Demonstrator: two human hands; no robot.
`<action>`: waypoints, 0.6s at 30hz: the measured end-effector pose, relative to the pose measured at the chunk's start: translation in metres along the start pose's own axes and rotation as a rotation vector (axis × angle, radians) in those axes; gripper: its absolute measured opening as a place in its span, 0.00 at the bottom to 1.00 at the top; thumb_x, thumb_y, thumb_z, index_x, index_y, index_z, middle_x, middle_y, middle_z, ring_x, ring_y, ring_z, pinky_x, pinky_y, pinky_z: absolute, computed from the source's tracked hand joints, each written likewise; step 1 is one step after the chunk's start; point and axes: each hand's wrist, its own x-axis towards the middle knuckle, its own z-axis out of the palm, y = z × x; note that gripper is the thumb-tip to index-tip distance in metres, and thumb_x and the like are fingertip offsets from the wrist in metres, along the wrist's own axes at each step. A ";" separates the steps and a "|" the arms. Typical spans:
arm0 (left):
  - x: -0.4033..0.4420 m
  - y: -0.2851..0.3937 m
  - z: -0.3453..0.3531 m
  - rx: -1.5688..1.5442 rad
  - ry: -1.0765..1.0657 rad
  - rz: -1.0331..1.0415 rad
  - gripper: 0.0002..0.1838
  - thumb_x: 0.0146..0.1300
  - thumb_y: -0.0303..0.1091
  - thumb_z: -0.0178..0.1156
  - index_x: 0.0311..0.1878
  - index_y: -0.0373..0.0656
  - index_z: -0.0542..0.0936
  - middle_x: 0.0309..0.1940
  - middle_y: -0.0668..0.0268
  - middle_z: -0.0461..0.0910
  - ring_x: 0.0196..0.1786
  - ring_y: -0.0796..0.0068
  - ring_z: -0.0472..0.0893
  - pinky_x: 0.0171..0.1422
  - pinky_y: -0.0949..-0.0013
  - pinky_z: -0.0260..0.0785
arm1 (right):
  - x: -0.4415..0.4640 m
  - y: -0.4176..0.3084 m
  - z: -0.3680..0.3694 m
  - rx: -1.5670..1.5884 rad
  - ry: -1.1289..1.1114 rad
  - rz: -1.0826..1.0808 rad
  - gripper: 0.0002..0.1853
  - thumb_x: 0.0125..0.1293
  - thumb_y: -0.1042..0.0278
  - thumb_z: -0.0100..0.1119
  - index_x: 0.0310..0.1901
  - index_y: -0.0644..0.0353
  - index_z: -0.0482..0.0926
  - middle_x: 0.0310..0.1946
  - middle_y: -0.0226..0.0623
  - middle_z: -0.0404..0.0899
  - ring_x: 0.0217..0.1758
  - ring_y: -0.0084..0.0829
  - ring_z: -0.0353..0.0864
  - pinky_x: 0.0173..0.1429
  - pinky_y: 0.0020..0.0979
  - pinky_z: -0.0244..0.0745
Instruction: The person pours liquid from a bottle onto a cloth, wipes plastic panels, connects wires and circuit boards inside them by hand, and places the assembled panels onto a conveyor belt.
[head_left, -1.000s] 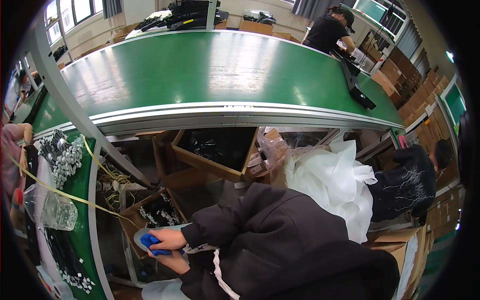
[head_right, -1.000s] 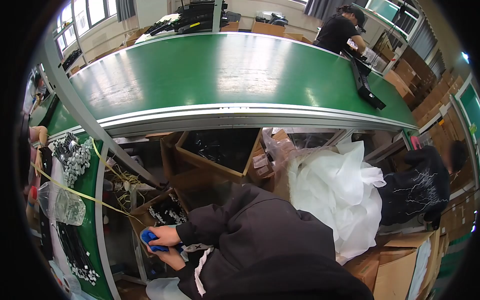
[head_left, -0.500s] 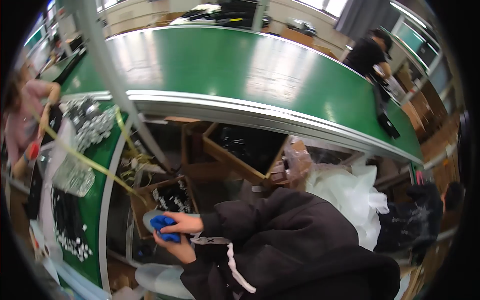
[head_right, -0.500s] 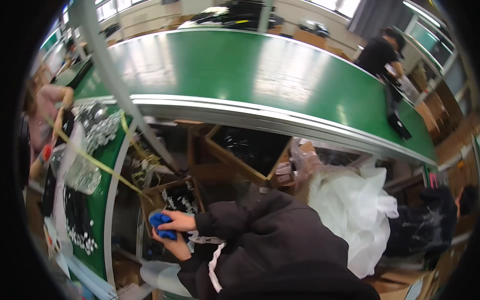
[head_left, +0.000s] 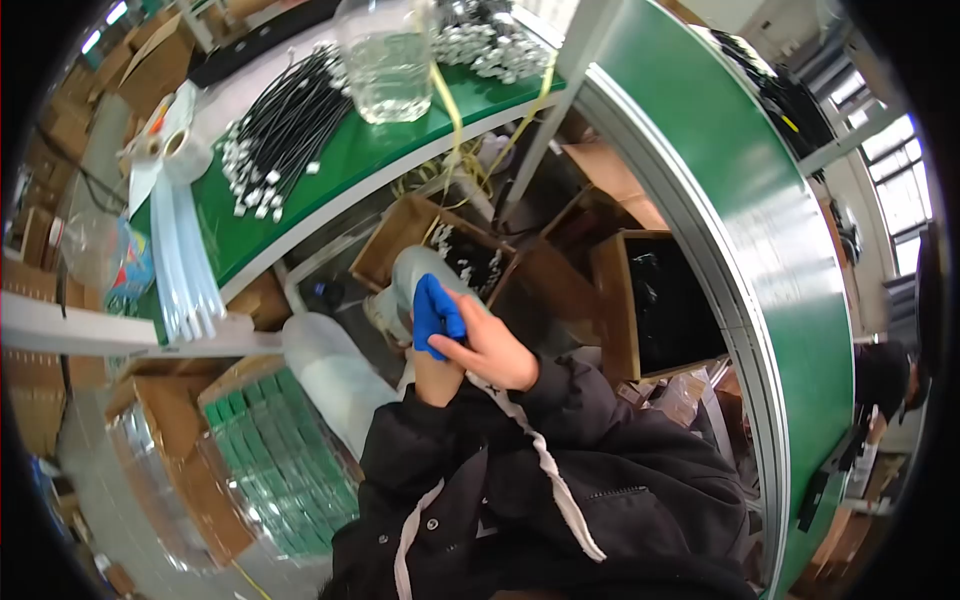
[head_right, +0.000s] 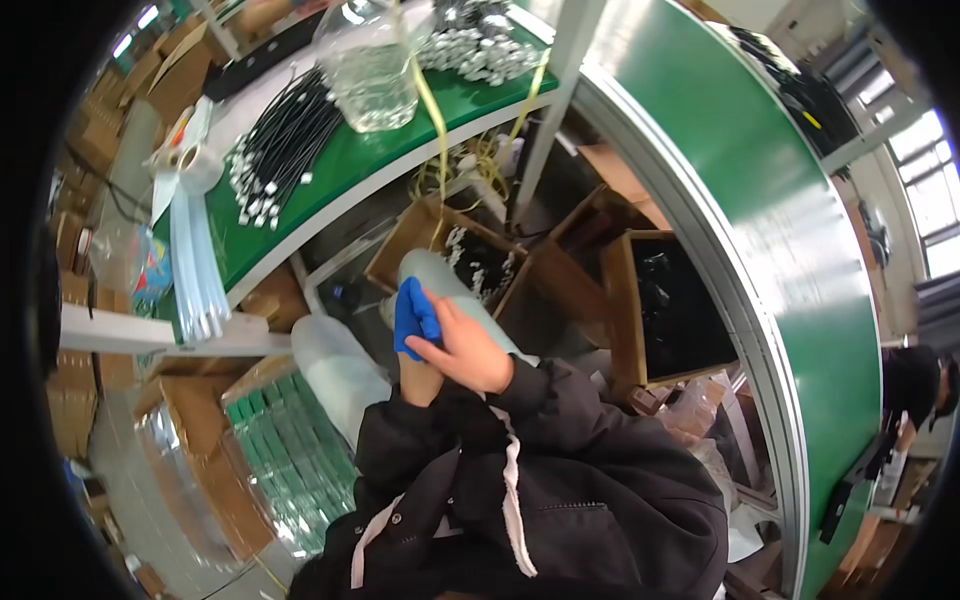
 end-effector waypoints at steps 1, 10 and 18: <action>0.003 0.011 -0.005 -0.077 0.004 -0.080 0.35 0.56 0.32 0.62 0.65 0.36 0.60 0.53 0.56 0.69 0.54 0.59 0.74 0.54 0.64 0.67 | 0.001 0.003 0.001 0.062 -0.001 -0.048 0.33 0.63 0.61 0.61 0.65 0.64 0.59 0.54 0.48 0.70 0.56 0.39 0.72 0.59 0.32 0.65; 0.008 0.033 -0.028 -0.480 -0.041 -0.256 0.38 0.47 0.20 0.64 0.64 0.35 0.62 0.55 0.58 0.69 0.56 0.66 0.73 0.58 0.66 0.68 | 0.006 0.017 -0.002 0.640 -0.007 -0.124 0.36 0.60 0.64 0.61 0.68 0.61 0.56 0.63 0.40 0.61 0.69 0.33 0.59 0.69 0.37 0.55; 0.000 0.030 -0.023 -0.279 -0.024 -0.227 0.37 0.45 0.18 0.63 0.63 0.35 0.64 0.57 0.57 0.69 0.55 0.67 0.74 0.56 0.68 0.69 | 0.007 0.016 0.009 0.867 0.025 0.083 0.24 0.66 0.68 0.56 0.62 0.63 0.65 0.53 0.31 0.71 0.57 0.22 0.68 0.62 0.23 0.61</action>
